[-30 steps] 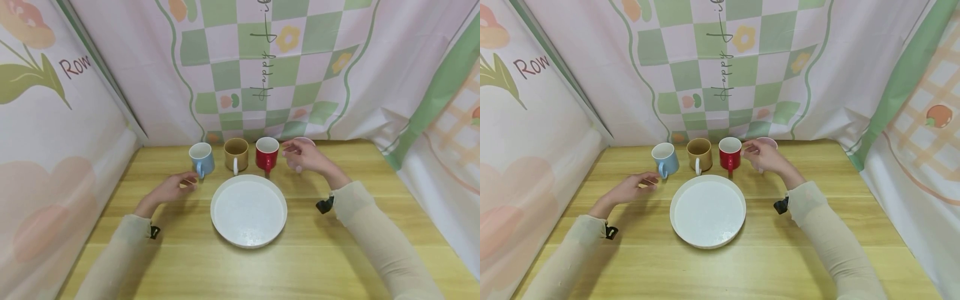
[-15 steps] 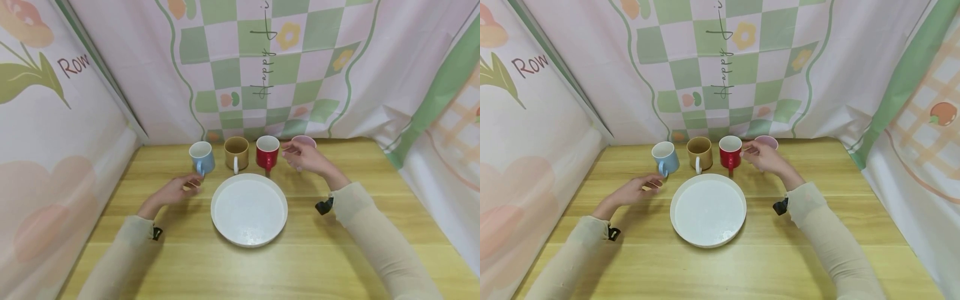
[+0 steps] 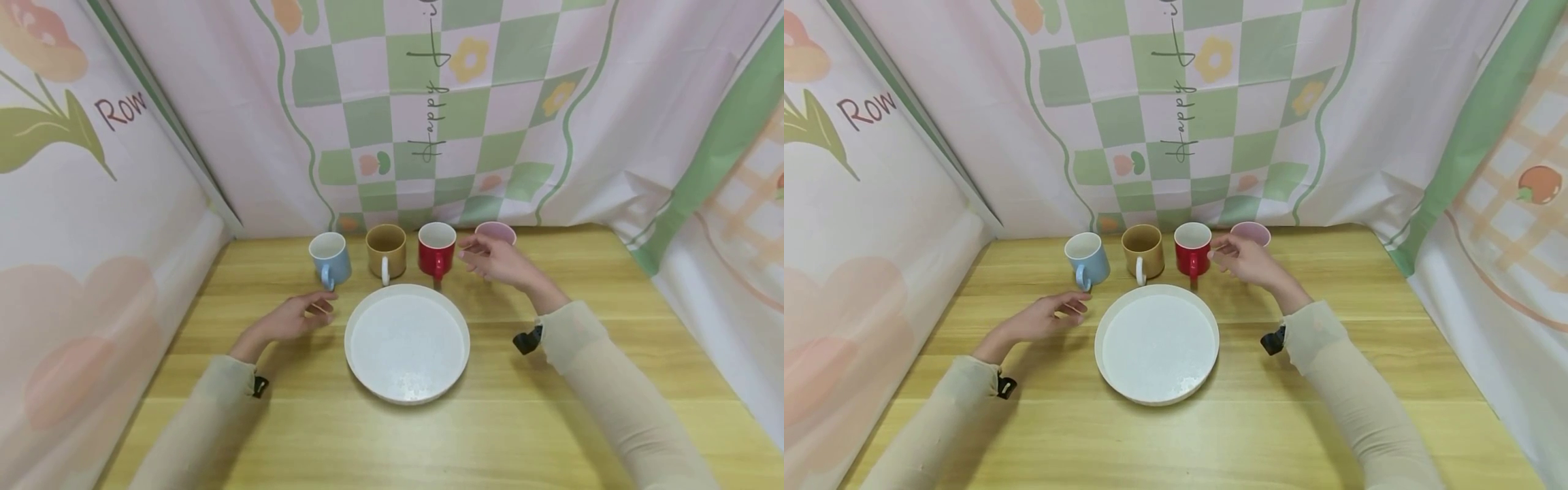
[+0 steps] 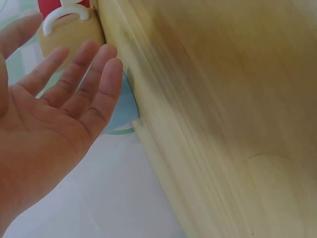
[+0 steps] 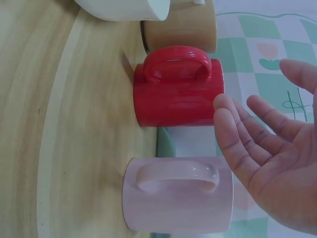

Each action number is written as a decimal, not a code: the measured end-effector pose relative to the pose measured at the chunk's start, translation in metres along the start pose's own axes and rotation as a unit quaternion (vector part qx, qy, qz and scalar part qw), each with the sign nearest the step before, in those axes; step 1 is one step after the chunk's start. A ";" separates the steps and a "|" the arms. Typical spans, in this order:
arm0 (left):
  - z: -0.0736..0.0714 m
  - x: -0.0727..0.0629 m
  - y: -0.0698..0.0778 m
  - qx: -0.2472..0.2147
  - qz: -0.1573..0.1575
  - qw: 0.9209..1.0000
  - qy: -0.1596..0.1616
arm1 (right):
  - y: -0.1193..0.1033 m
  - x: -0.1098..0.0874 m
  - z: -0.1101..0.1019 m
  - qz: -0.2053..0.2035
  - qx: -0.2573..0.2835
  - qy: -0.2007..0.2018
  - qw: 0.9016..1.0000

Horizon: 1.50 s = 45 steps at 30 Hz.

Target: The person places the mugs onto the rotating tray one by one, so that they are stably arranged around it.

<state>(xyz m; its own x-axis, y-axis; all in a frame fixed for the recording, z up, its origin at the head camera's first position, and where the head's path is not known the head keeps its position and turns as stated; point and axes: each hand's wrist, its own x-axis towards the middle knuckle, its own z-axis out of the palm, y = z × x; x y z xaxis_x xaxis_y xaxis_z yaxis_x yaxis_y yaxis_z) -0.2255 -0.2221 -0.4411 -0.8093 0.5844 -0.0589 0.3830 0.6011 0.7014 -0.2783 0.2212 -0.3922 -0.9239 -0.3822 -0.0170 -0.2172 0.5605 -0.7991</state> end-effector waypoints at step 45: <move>0.022 -0.001 -0.001 -0.032 0.040 0.999 -0.016 | 0.010 0.002 0.029 0.017 0.049 0.013 0.999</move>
<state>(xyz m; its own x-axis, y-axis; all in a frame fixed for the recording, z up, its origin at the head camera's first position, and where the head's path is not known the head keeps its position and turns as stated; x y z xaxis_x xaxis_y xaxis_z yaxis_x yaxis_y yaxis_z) -0.2154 -0.2109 -0.4573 -0.7617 0.6475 -0.0223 0.4168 0.5161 0.7483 -0.2725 0.2045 -0.4174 -0.9384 -0.3442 -0.0309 -0.1544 0.4976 -0.8535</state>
